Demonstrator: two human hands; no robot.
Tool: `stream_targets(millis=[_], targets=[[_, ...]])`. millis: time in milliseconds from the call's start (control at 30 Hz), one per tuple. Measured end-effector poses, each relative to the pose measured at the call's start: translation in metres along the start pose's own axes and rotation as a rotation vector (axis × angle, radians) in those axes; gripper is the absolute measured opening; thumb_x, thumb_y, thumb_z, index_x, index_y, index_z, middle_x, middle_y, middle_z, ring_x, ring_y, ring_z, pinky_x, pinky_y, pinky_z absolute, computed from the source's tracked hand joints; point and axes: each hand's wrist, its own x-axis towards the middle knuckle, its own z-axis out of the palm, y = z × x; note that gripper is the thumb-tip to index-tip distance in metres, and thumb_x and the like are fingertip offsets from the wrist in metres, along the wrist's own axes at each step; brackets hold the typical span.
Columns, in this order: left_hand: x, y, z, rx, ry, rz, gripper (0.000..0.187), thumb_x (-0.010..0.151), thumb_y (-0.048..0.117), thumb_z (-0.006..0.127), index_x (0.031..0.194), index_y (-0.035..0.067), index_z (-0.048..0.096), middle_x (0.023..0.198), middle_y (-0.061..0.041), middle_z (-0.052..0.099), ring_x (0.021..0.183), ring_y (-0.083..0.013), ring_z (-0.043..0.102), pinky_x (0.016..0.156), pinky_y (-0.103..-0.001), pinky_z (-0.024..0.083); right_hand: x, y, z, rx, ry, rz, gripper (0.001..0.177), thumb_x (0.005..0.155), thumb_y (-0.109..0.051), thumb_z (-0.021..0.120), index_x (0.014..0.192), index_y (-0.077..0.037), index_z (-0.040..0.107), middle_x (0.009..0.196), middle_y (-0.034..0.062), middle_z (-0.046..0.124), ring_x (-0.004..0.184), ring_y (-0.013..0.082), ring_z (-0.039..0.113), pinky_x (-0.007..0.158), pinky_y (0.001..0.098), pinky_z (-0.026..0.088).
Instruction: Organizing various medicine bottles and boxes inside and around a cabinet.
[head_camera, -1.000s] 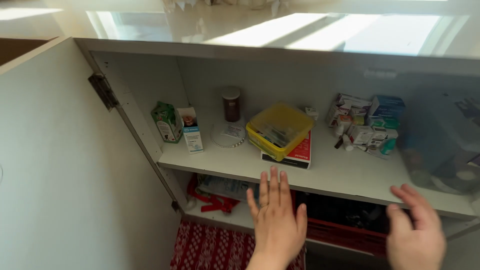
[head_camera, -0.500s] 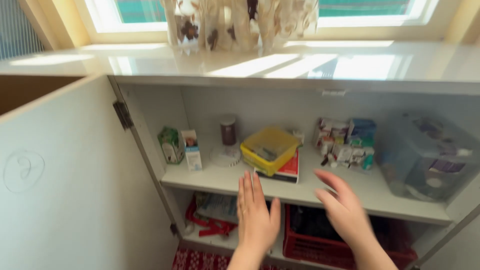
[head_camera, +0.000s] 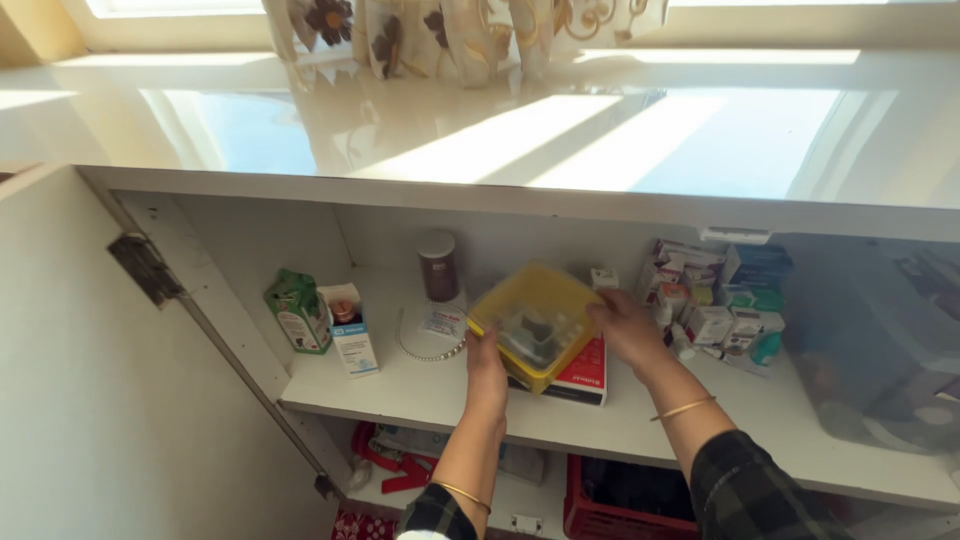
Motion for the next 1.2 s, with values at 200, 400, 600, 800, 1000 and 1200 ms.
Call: stream_targets(millis=[200, 400, 600, 800, 1000, 1200], targets=[[-0.073, 0.011, -0.018, -0.139, 0.021, 0.292, 0.079, 0.094, 0.033, 0.054, 0.161, 0.012, 0.016, 0.162, -0.019, 0.035, 0.150, -0.0325, 0.035, 0.121, -0.045, 0.026, -0.109, -0.043, -0.009, 0.239, -0.032, -0.059, 0.049, 0.091, -0.024, 0.065, 0.136, -0.004, 0.060, 0.113, 0.0120, 0.071, 0.104, 0.0217, 0.066, 0.091, 0.0324, 0.051], [-0.176, -0.072, -0.102, -0.177, -0.143, -0.035, 0.080, 0.101, 0.025, 0.045, 0.171, 0.020, 0.007, 0.162, -0.024, 0.037, 0.146, -0.0453, 0.044, 0.113, -0.059, 0.046, -0.252, 0.039, 0.005, 0.333, -0.227, -0.051, 0.047, 0.089, -0.022, 0.070, 0.131, -0.002, 0.062, 0.116, 0.0088, 0.071, 0.108, 0.0186, 0.064, 0.095, 0.0308, 0.051], [-0.212, -0.204, -0.126, 0.282, -0.070, -0.494, 0.089, 0.096, 0.033, 0.052, 0.162, 0.022, -0.005, 0.165, -0.013, 0.024, 0.152, -0.0291, 0.029, 0.122, -0.044, 0.029, -0.350, 0.191, 0.067, 0.536, -0.361, 0.883, 0.059, 0.090, -0.033, 0.060, 0.146, -0.023, 0.048, 0.132, 0.0002, 0.063, 0.119, 0.0182, 0.059, 0.097, 0.0471, 0.051], [-0.183, -0.302, -0.154, 0.372, -0.279, -0.547, 0.087, 0.094, 0.057, 0.047, 0.165, 0.019, 0.014, 0.167, -0.014, 0.030, 0.152, -0.0305, 0.031, 0.119, -0.045, 0.032, -0.373, 0.285, 0.135, 0.510, -0.207, 1.002, 0.062, 0.095, -0.038, 0.058, 0.154, -0.026, 0.040, 0.138, 0.0080, 0.064, 0.125, 0.0247, 0.059, 0.102, 0.0480, 0.050], [-0.148, -0.319, -0.177, 0.568, -0.102, -0.559, 0.093, 0.103, 0.063, 0.049, 0.163, 0.015, -0.002, 0.173, -0.012, -0.002, 0.160, -0.0290, -0.002, 0.128, -0.044, 0.014, -0.339, 0.309, 0.158, 0.485, -0.209, 0.899, 0.063, 0.098, -0.035, 0.058, 0.155, -0.018, 0.036, 0.148, 0.0098, 0.056, 0.139, 0.0263, 0.050, 0.113, 0.0437, 0.039], [-0.158, -0.166, -0.114, 0.690, -0.166, 0.480, 0.084, 0.097, 0.033, 0.057, 0.161, 0.001, 0.012, 0.171, -0.022, 0.013, 0.158, -0.0381, 0.014, 0.125, -0.048, 0.015, -0.289, 0.106, 0.083, 0.367, -0.074, 0.104, 0.067, 0.086, -0.015, 0.068, 0.148, -0.011, 0.044, 0.148, 0.0112, 0.054, 0.138, 0.0254, 0.051, 0.113, 0.0390, 0.041]])
